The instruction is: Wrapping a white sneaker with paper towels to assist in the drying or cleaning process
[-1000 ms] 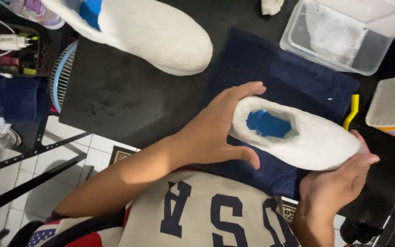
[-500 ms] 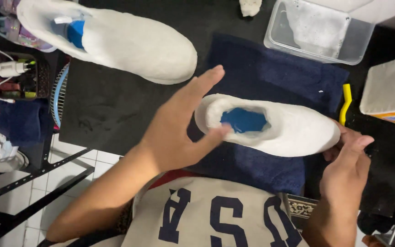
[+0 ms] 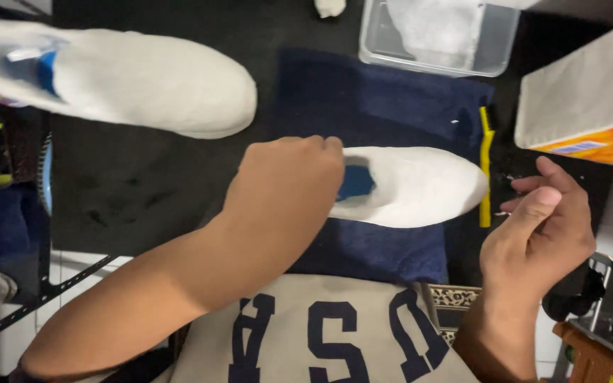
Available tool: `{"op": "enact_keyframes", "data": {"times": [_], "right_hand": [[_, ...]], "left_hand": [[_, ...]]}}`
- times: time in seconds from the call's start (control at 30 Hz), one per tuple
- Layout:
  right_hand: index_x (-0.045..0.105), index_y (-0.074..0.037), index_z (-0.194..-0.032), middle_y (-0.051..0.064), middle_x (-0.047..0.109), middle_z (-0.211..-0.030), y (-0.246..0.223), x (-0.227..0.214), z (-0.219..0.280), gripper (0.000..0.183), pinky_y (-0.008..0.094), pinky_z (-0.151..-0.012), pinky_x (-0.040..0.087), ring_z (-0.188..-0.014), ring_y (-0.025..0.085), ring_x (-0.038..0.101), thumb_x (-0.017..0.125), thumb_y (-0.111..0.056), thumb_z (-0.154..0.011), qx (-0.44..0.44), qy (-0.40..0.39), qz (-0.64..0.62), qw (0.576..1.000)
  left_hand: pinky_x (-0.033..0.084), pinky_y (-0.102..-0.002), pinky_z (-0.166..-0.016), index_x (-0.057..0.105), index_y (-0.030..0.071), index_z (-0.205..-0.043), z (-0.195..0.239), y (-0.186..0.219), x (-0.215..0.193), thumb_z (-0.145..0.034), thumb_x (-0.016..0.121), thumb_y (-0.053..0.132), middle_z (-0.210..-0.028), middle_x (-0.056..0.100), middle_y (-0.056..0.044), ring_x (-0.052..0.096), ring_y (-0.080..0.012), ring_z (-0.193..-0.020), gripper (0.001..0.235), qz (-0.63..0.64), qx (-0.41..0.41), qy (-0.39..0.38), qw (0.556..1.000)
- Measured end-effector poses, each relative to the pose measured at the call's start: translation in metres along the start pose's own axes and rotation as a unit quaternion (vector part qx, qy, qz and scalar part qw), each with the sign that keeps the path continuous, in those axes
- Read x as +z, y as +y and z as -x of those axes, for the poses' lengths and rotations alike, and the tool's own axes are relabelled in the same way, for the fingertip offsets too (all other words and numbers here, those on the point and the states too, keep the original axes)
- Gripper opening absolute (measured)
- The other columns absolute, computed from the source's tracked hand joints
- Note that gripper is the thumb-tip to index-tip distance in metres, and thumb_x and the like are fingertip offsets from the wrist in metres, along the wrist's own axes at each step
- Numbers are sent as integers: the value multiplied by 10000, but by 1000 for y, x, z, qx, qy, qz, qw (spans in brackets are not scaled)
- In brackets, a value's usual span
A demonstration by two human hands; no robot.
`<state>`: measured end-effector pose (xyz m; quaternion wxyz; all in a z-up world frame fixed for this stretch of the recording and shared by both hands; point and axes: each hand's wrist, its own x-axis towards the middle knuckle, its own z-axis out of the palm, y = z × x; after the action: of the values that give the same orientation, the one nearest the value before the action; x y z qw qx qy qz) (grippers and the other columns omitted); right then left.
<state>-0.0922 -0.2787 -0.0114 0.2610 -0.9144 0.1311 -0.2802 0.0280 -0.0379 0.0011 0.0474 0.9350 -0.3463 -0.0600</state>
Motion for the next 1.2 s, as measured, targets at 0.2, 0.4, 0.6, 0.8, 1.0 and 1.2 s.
{"op": "enact_keyframes", "data": {"times": [0.2, 0.4, 0.6, 0.8, 1.0, 1.2], "right_hand": [[585, 221, -1296, 332, 620, -1025, -10, 4, 0, 520, 401, -766, 561, -832, 343, 627, 373, -249, -1235, -63, 43, -42, 996], [592, 226, -1246, 359, 666, -1117, -36, 4, -6, 416, 483, -889, 589, -1004, 449, 656, 346, -105, -1190, -156, 19, -33, 987], [262, 20, -1602, 273, 327, -1663, -46, 27, 10, 589, 576, -1366, 333, -1597, 454, 353, 330, -346, -1145, -180, -162, -110, 964], [177, -35, -1629, 279, 266, -1689, -65, 48, 10, 653, 691, -1362, 242, -1624, 513, 258, 541, -214, -1118, -153, -196, -135, 959], [294, -73, -1567, 251, 408, -1596, -62, 63, 17, 816, 601, -1249, 301, -1515, 467, 364, 762, -340, -955, -27, -225, -74, 971], [559, -118, -1165, 50, 559, -979, -100, 55, -19, 292, 448, -908, 424, -922, 242, 559, 423, -308, -991, 148, -272, -83, 947]], "left_hand": [[587, -360, -896, 608, 6, -1399, 6, -3, -9, -989, 658, 304, -1353, 683, -194, 714, -270, -1143, 509, -5, 26, 97, 995], [475, -457, -864, 504, -29, -1313, 30, 25, -71, -1033, 644, 94, -1238, 612, -208, 634, -355, -1006, 336, 272, 37, 164, 947], [547, -568, -696, 250, 34, -1510, 20, 36, -77, -1036, 319, 375, -1264, 649, -345, 743, -510, -901, 588, 479, -80, -107, 867], [513, -330, -552, 83, 86, -1635, -9, 32, -106, -804, 171, 637, -615, 726, -113, 747, -196, -657, 1001, 581, -205, -260, 744], [545, -340, -902, 171, 181, -1601, -17, 36, -110, -668, 131, 727, -1318, 731, -163, 732, -224, -1166, 1082, 621, -218, -284, 698], [421, -358, -451, 171, 86, -1611, -12, 49, -111, -816, 136, 636, -563, 619, -110, 592, -189, -500, 967, 542, -189, -261, 776]]}}
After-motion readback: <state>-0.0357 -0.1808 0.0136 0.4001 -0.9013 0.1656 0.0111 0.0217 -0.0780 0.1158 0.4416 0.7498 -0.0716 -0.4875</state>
